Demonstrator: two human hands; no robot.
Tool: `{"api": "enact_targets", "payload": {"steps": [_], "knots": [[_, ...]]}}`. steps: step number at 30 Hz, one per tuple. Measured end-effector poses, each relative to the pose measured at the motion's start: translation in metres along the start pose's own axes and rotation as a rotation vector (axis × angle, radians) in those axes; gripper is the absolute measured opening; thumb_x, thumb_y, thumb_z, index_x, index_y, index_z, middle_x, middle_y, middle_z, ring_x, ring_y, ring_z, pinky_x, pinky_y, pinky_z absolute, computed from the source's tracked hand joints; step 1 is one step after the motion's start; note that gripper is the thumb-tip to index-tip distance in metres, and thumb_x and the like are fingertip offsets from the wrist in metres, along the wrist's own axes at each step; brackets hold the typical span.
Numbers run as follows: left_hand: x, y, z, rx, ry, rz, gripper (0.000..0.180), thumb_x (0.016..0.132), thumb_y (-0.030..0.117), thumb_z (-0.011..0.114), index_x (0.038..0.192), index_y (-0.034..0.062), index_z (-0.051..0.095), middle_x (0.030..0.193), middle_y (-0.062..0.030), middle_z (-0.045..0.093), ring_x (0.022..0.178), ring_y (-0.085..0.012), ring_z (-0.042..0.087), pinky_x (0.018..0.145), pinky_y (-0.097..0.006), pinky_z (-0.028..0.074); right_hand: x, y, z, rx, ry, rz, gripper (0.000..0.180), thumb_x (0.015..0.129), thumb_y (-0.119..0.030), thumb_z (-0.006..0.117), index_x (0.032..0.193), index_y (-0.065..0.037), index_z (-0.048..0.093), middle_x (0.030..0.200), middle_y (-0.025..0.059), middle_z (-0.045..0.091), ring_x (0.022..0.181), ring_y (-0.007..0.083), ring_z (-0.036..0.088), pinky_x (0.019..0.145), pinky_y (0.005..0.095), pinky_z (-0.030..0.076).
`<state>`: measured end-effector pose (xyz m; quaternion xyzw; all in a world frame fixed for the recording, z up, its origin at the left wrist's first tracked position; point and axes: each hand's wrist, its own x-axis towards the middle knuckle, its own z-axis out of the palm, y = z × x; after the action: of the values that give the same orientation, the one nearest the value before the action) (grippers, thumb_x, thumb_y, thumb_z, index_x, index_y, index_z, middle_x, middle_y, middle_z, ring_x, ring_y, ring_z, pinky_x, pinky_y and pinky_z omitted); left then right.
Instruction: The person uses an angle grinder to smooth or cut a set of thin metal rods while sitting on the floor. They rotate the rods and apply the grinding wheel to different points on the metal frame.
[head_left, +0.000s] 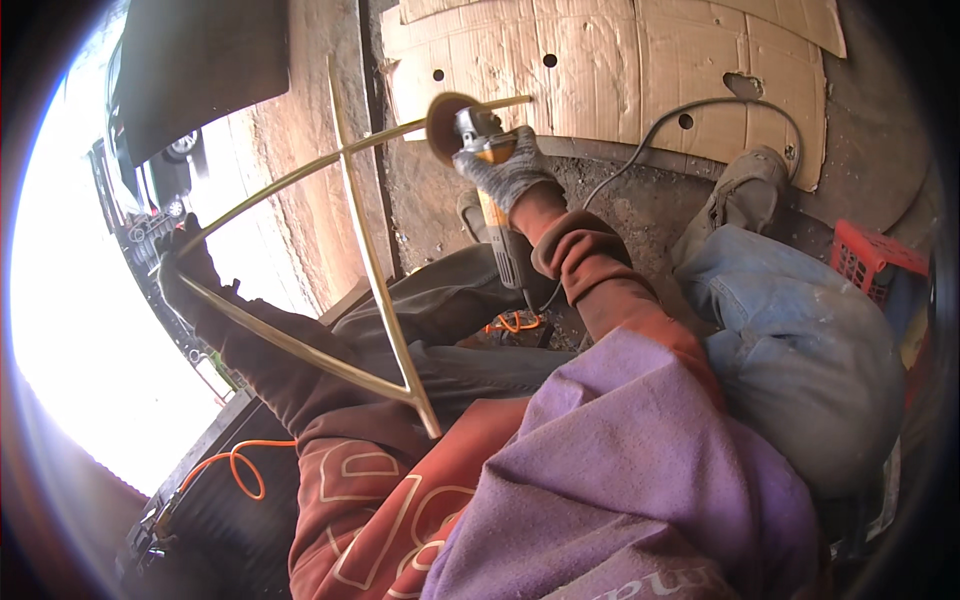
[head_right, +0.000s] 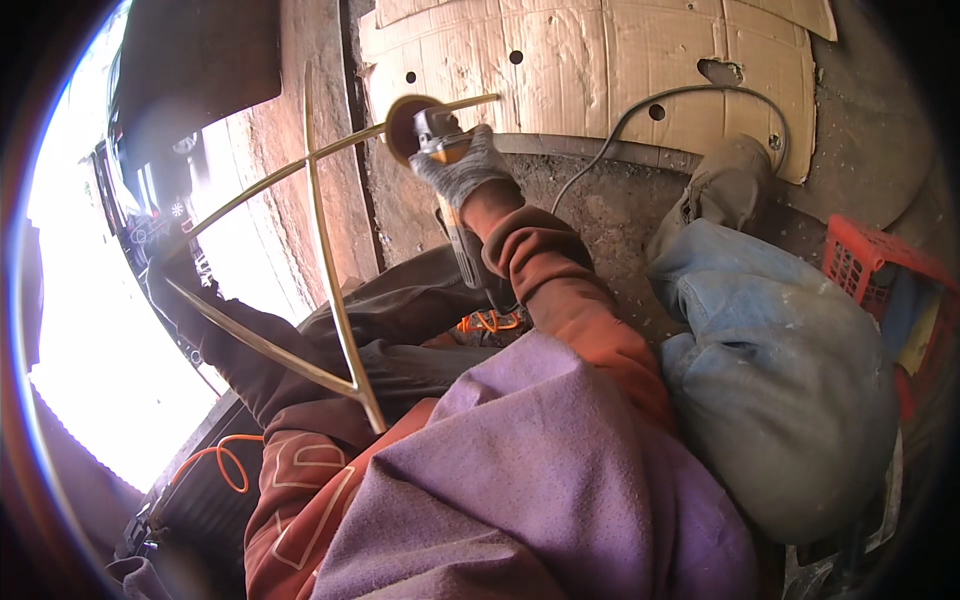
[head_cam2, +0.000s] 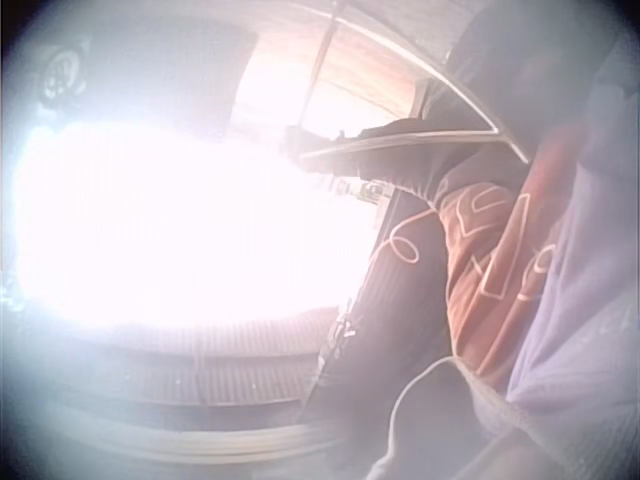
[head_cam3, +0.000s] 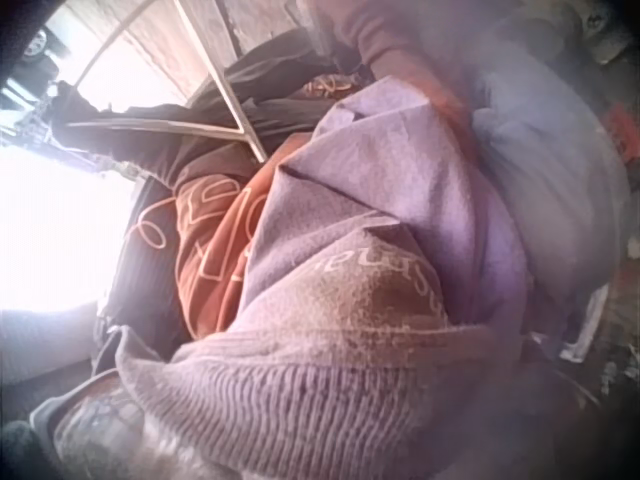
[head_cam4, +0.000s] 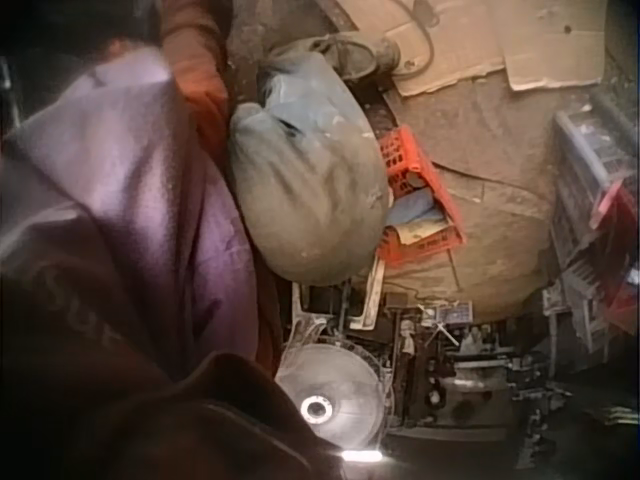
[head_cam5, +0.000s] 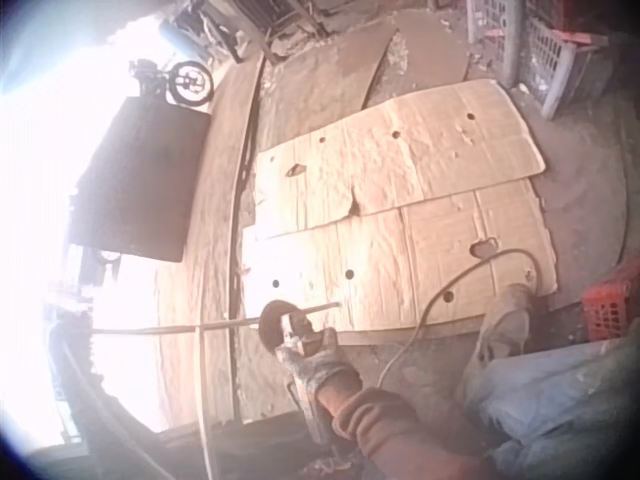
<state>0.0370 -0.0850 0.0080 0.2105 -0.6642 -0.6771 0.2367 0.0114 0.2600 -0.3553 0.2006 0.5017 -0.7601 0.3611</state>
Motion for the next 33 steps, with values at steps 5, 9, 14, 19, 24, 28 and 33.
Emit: {"api": "enact_targets", "payload": {"steps": [5, 9, 14, 19, 24, 28, 33], "knots": [[-0.021, -0.001, 0.023, 0.029, 0.070, 0.019, 0.023, 0.081, 0.010, 0.045, 0.098, -0.0028, 0.054, 0.097, -0.0148, 0.053, 0.102, -0.0307, 0.051, 0.100, -0.051, 0.035, 0.027, 0.023, -0.025, 0.281, 0.057, 0.087, 0.060, 0.075, -0.025, 0.076, 0.118, -0.010, 0.037, 0.115, 0.0127, 0.054, 0.095, 0.0214, 0.056, 0.078, 0.0392, 0.051], [-0.024, -0.007, 0.014, 0.051, 0.092, 0.023, 0.023, 0.082, 0.010, 0.046, 0.099, -0.0028, 0.054, 0.098, -0.0151, 0.054, 0.104, -0.0310, 0.051, 0.102, -0.052, 0.034, 0.031, 0.011, -0.048, -0.074, 0.269, 0.202, 0.063, 0.073, -0.026, 0.077, 0.119, -0.006, 0.039, 0.116, 0.0142, 0.056, 0.095, 0.0240, 0.058, 0.082, 0.0401, 0.051], [-0.014, -0.006, 0.011, 0.078, 0.085, 0.019, 0.022, 0.083, 0.010, 0.046, 0.099, -0.0028, 0.055, 0.099, -0.0156, 0.054, 0.106, -0.0313, 0.051, 0.104, -0.053, 0.033, -0.010, -0.023, 0.009, -0.174, 0.002, -0.029, 0.074, 0.068, -0.023, 0.082, 0.119, -0.008, 0.030, 0.105, 0.0098, 0.059, 0.085, 0.0185, 0.058, 0.076, 0.0352, 0.050], [-0.003, -0.006, 0.009, 0.091, 0.057, 0.015, 0.022, 0.084, 0.011, 0.047, 0.100, -0.0028, 0.055, 0.101, -0.0161, 0.055, 0.108, -0.0317, 0.051, 0.106, -0.054, 0.032, 0.030, 0.013, -0.024, 0.619, -0.013, 0.229, 0.072, 0.075, -0.028, 0.076, 0.126, -0.007, 0.030, 0.111, 0.0119, 0.060, 0.098, 0.0223, 0.057, 0.086, 0.0387, 0.048], [0.016, -0.013, 0.013, 0.099, 0.031, 0.006, 0.022, 0.085, 0.011, 0.047, 0.100, -0.0028, 0.055, 0.102, -0.0165, 0.055, 0.111, -0.0320, 0.051, 0.108, -0.056, 0.030, 0.058, 0.039, -0.042, 0.376, 0.060, 0.151, 0.074, 0.073, -0.025, 0.077, 0.127, -0.006, 0.030, 0.112, 0.0141, 0.060, 0.097, 0.0213, 0.057, 0.084, 0.0390, 0.049], [0.026, -0.001, -0.026, 0.055, -0.061, -0.030, 0.023, 0.088, 0.013, 0.048, 0.103, -0.0028, 0.055, 0.105, -0.0176, 0.056, 0.114, -0.0335, 0.051, 0.111, -0.058, 0.027, -0.010, -0.007, 0.014, -0.034, -0.030, -0.090, 0.071, 0.071, -0.025, 0.080, 0.122, -0.008, 0.033, 0.109, 0.0118, 0.059, 0.093, 0.0187, 0.058, 0.077, 0.0358, 0.050], [0.030, 0.006, -0.042, -0.065, -0.104, -0.207, 0.021, 0.091, 0.011, 0.045, 0.104, -0.0024, 0.054, 0.099, -0.0174, 0.059, 0.112, -0.0347, 0.054, 0.108, -0.062, 0.030, 0.017, 0.029, -0.018, 0.004, 0.037, 0.003, 0.067, 0.071, -0.020, 0.080, 0.119, -0.007, 0.035, 0.104, 0.0132, 0.060, 0.088, 0.0198, 0.059, 0.075, 0.0365, 0.052]]}}
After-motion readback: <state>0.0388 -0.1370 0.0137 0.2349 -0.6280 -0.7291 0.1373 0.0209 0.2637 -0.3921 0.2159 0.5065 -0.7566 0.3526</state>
